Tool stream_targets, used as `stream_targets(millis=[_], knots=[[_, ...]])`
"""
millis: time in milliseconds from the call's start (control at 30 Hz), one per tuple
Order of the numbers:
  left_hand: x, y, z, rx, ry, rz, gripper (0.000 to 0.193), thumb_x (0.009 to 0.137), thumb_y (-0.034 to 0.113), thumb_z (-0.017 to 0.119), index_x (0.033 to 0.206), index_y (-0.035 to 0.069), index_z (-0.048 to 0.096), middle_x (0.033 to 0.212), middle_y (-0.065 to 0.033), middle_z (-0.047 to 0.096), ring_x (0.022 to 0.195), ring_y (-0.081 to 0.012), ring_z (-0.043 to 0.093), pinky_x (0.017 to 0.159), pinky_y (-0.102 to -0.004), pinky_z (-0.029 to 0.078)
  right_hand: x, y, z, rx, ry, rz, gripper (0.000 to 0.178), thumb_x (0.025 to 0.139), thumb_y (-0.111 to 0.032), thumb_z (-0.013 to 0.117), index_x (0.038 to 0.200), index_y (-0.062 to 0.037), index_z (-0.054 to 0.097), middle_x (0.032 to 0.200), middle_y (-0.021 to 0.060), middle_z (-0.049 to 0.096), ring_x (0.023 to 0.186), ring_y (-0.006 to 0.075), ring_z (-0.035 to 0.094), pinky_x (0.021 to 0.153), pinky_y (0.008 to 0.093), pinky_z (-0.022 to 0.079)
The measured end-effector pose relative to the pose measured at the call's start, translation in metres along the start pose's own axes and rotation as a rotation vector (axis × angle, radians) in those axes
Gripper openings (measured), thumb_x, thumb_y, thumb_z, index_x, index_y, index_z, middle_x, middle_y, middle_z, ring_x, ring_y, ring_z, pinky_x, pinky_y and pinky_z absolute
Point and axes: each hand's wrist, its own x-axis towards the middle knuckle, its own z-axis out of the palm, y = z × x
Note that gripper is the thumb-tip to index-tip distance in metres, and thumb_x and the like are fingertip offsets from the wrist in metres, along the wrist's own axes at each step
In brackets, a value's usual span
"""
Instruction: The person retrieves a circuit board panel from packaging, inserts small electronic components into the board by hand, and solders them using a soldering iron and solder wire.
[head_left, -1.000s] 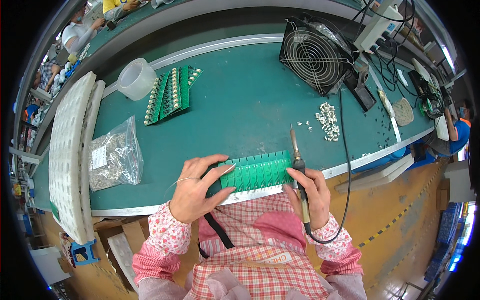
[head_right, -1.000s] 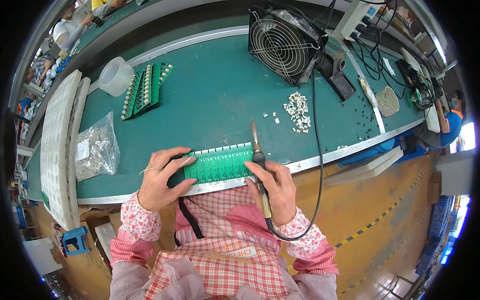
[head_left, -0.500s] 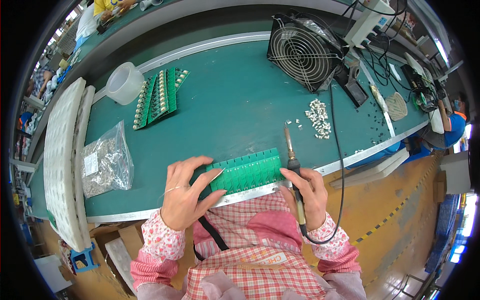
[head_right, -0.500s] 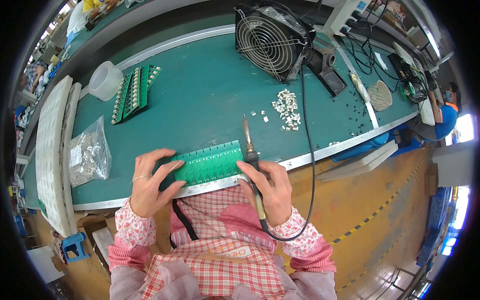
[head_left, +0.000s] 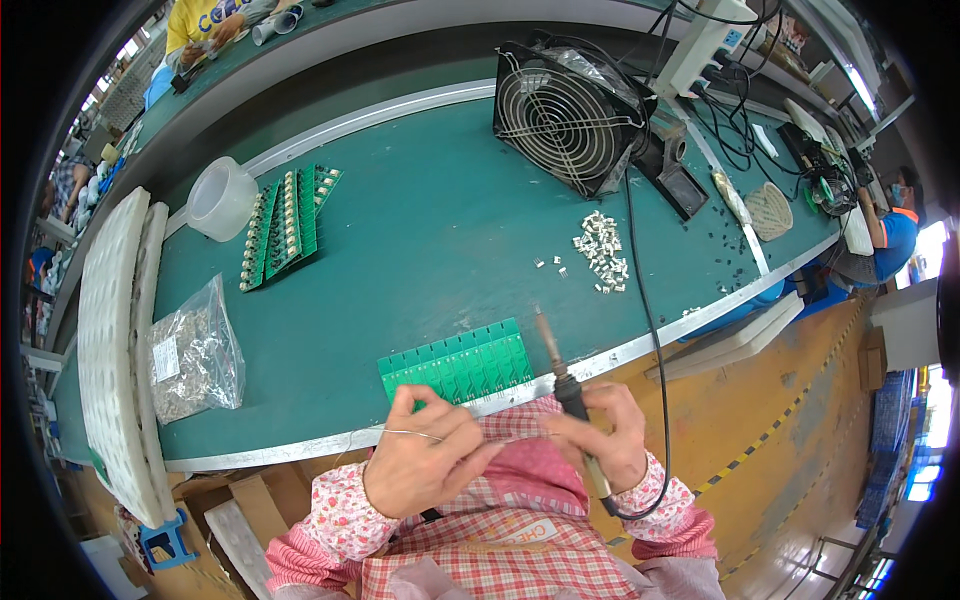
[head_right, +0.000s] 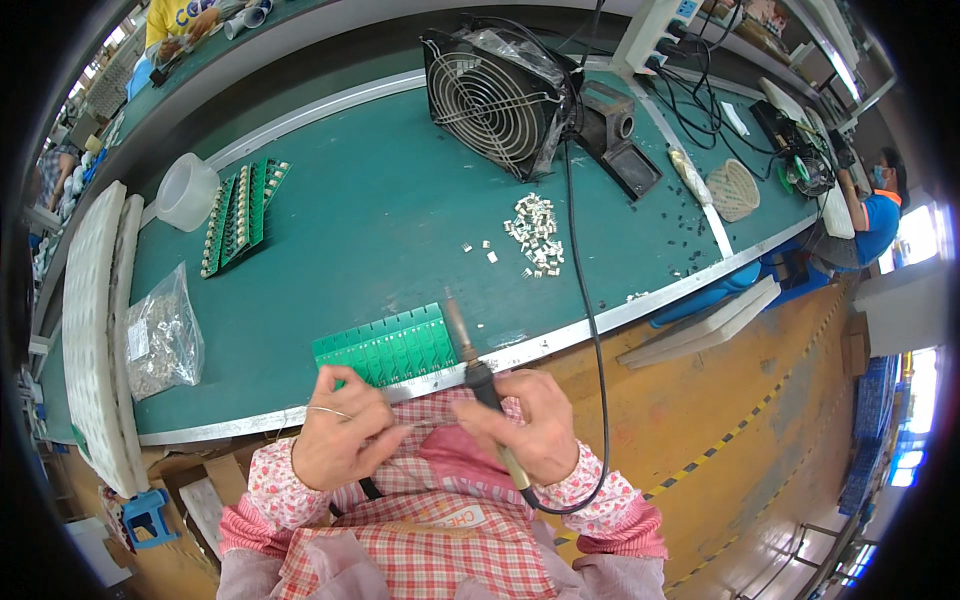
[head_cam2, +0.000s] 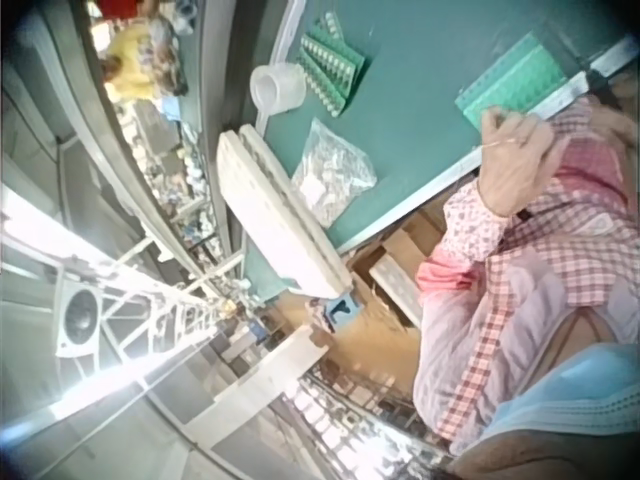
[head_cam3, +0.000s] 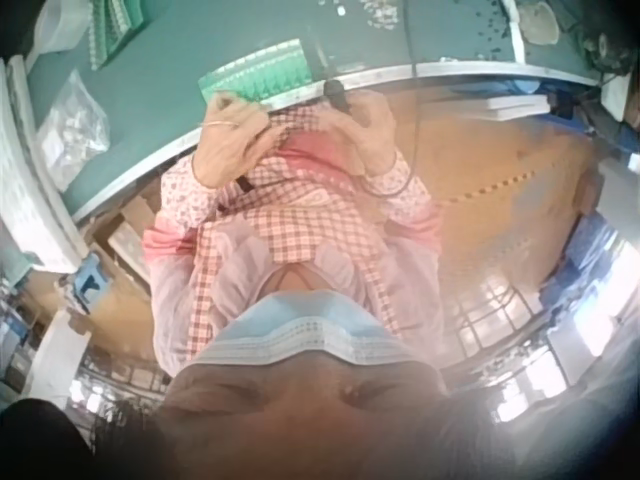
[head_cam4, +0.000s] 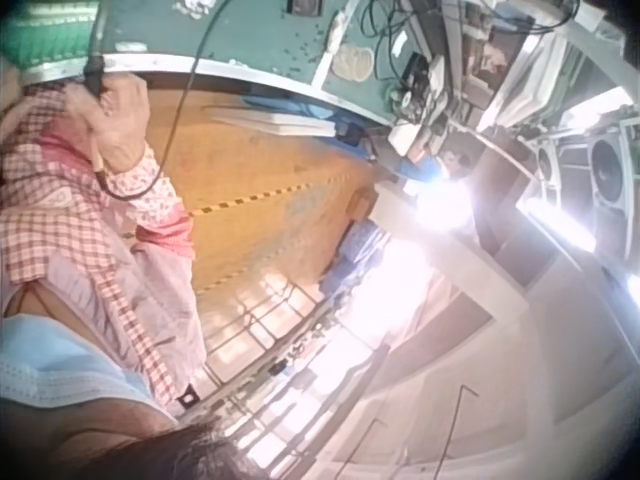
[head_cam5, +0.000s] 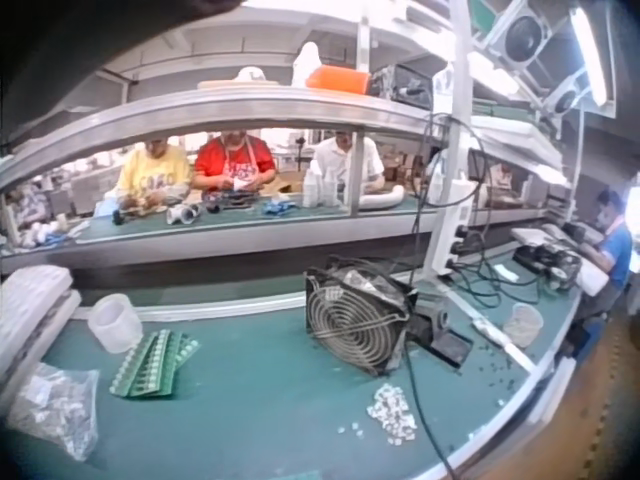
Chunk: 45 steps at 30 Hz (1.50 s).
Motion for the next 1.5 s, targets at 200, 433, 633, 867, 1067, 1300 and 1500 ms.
stream_targets(millis=[200, 433, 633, 867, 1067, 1300, 1500], knots=[[0.015, -0.004, 0.017, -0.094, 0.172, -0.120, 0.014, 0.071, 0.004, 0.070, 0.071, 0.006, 0.056, 0.090, -0.0041, 0.065, 0.077, -0.0213, 0.058, 0.074, -0.0351, 0.040, -0.015, 0.017, -0.015, 0.286, 0.277, 0.307, 0.015, 0.076, -0.007, 0.068, 0.090, -0.0027, 0.065, 0.071, 0.0091, 0.058, 0.057, 0.0179, 0.053, 0.052, 0.0291, 0.042], [0.022, 0.000, 0.024, -0.040, 0.132, -0.127, 0.016, 0.071, 0.003, 0.069, 0.066, 0.004, 0.054, 0.096, -0.0054, 0.065, 0.083, -0.0228, 0.061, 0.071, -0.0350, 0.044, -0.020, 0.011, -0.008, 0.702, 0.407, 0.730, 0.026, 0.082, -0.020, 0.057, 0.092, 0.0016, 0.047, 0.068, 0.0087, 0.054, 0.050, 0.0102, 0.051, 0.046, 0.0204, 0.042], [0.022, 0.001, 0.026, -0.030, 0.124, -0.144, 0.018, 0.070, 0.002, 0.069, 0.064, 0.003, 0.052, 0.096, -0.0065, 0.065, 0.083, -0.0235, 0.061, 0.070, -0.0352, 0.044, -0.026, 0.022, 0.000, 0.738, 0.373, 0.665, 0.022, 0.083, -0.017, 0.057, 0.089, 0.0011, 0.046, 0.067, 0.0097, 0.055, 0.049, 0.0104, 0.051, 0.044, 0.0204, 0.041], [0.022, 0.001, 0.026, -0.040, 0.115, -0.146, 0.020, 0.069, 0.002, 0.069, 0.063, 0.003, 0.050, 0.096, -0.0075, 0.066, 0.084, -0.0243, 0.061, 0.070, -0.0354, 0.044, -0.025, 0.025, 0.002, 0.763, 0.311, 0.621, 0.023, 0.085, -0.018, 0.057, 0.089, 0.0006, 0.044, 0.067, 0.0102, 0.054, 0.049, 0.0094, 0.050, 0.044, 0.0198, 0.041], [0.021, 0.000, 0.025, -0.061, 0.118, -0.138, 0.021, 0.069, 0.002, 0.070, 0.062, 0.003, 0.049, 0.096, -0.0081, 0.066, 0.085, -0.0249, 0.061, 0.070, -0.0356, 0.044, -0.023, 0.025, 0.002, 0.741, 0.310, 0.628, 0.022, 0.085, -0.018, 0.056, 0.089, 0.0001, 0.044, 0.066, 0.0098, 0.054, 0.049, 0.0092, 0.050, 0.044, 0.0196, 0.040], [0.021, 0.001, 0.028, -0.021, 0.132, -0.144, 0.021, 0.069, 0.003, 0.070, 0.062, 0.004, 0.050, 0.096, -0.0074, 0.065, 0.084, -0.0245, 0.061, 0.070, -0.0353, 0.044, -0.021, 0.023, -0.003, 0.828, 0.311, 0.680, 0.015, 0.083, -0.007, 0.060, 0.086, 0.0009, 0.048, 0.069, 0.0098, 0.059, 0.054, 0.0082, 0.052, 0.052, 0.0231, 0.043], [0.021, 0.002, 0.028, -0.018, 0.138, -0.141, 0.022, 0.070, 0.003, 0.070, 0.062, 0.004, 0.050, 0.096, -0.0071, 0.065, 0.085, -0.0245, 0.061, 0.070, -0.0351, 0.044, -0.015, 0.022, -0.007, 0.798, 0.290, 0.685, 0.015, 0.082, -0.006, 0.060, 0.085, 0.0016, 0.048, 0.070, 0.0105, 0.060, 0.055, 0.0086, 0.054, 0.051, 0.0231, 0.045]])
